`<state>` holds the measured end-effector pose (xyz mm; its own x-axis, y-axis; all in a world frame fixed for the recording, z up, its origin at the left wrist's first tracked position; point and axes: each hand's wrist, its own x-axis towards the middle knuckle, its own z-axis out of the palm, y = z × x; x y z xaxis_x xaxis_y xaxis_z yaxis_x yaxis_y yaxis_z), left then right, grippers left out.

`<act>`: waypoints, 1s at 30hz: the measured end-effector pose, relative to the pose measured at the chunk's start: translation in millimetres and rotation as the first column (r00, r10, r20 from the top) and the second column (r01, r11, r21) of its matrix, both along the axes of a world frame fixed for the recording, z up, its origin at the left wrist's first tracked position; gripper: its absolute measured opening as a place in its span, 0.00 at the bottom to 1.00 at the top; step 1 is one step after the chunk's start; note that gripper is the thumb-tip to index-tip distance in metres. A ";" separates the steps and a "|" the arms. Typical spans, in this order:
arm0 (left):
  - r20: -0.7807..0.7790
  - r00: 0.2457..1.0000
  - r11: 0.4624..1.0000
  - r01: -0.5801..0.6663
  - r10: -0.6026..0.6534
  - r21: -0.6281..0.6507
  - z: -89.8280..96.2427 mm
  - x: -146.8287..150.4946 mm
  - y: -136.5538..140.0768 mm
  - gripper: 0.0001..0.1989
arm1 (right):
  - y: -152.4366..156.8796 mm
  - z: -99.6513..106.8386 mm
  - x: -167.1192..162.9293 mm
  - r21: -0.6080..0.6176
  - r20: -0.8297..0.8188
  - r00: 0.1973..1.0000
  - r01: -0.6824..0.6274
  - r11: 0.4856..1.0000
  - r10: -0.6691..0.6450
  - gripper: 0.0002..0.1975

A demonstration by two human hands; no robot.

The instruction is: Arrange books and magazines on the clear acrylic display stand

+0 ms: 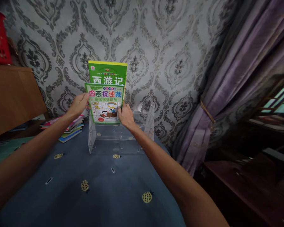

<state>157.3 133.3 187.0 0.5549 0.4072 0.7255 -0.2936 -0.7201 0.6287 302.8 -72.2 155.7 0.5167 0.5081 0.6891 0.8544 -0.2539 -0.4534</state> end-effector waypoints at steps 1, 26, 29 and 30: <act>-0.017 1.000 1.000 -0.023 0.023 -0.001 0.9 0.0 -1.5 0.21 | -0.4 -1.3 -0.1 0.001 0.007 1.000 0.014 1.000 -0.014 0.10; -0.114 0.993 0.985 0.031 -0.011 0.170 -25.4 -17.7 -1.5 0.15 | -20.6 -20.9 -6.0 0.083 0.010 1.000 -0.022 0.996 0.021 0.05; -0.117 0.993 0.989 0.025 -0.007 0.148 -26.6 -20.3 -7.1 0.14 | -23.6 -22.3 -6.6 0.086 0.032 0.999 -0.023 0.996 0.021 0.06; -0.124 0.992 0.990 0.021 -0.004 0.138 -26.2 -20.6 -9.1 0.14 | -24.0 -22.8 -6.4 0.090 0.039 0.999 -0.024 0.996 0.021 0.07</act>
